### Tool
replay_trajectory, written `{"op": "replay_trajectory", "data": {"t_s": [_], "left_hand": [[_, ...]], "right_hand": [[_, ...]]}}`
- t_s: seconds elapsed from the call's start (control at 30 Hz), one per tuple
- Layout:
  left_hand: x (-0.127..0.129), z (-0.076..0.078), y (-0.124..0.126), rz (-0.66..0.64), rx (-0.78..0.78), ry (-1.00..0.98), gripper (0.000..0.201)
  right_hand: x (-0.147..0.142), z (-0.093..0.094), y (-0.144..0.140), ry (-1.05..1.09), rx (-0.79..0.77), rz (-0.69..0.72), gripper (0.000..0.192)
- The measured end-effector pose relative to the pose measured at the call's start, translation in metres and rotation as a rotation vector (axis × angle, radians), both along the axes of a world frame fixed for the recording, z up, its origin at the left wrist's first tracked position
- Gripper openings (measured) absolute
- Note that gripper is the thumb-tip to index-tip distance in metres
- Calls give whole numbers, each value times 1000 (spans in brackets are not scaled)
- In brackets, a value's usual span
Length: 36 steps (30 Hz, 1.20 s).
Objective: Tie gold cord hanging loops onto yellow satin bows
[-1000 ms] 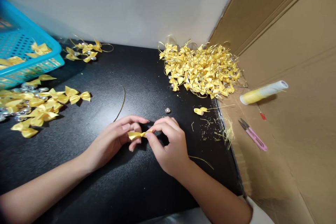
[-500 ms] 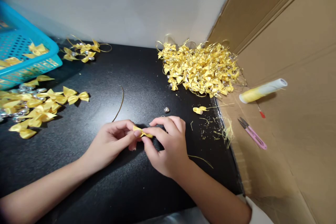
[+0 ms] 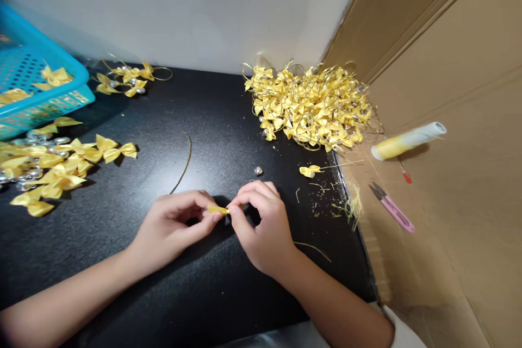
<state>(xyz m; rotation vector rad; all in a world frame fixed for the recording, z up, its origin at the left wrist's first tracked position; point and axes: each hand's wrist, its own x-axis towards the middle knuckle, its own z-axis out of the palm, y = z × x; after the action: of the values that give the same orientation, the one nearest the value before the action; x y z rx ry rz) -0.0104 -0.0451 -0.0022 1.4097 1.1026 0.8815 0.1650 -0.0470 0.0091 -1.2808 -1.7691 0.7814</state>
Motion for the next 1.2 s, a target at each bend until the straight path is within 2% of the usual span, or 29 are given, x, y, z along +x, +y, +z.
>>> {"op": "replay_trajectory", "data": {"t_s": [0.1, 0.2, 0.3, 0.47, 0.57, 0.73, 0.93, 1.07, 1.2], "left_hand": [[-2, -1, 0, -4, 125, 49, 6], [-2, 1, 1, 6, 183, 66, 3], [-1, 3, 1, 19, 144, 49, 5], [1, 2, 0, 29, -65, -39, 6], [0, 0, 0, 58, -119, -85, 7], [0, 3, 1, 63, -28, -121, 7], [0, 4, 1, 78, 76, -119, 12], [1, 2, 0, 82, 60, -135, 13], [0, 1, 0, 92, -21, -198, 13]], "right_hand": [[1, 0, 0, -4, -24, -2, 14], [2, 0, -1, -39, -32, 2, 13], [2, 0, -2, -87, -21, 14, 12], [1, -3, -3, -125, -4, 8, 12], [1, -1, -4, -115, 20, -6, 13], [4, 5, -3, -44, 124, -30, 11], [3, 5, -4, -112, 165, -31, 13], [2, 2, -4, -142, 200, -44, 15], [1, -1, -4, -175, 222, -59, 13]]}}
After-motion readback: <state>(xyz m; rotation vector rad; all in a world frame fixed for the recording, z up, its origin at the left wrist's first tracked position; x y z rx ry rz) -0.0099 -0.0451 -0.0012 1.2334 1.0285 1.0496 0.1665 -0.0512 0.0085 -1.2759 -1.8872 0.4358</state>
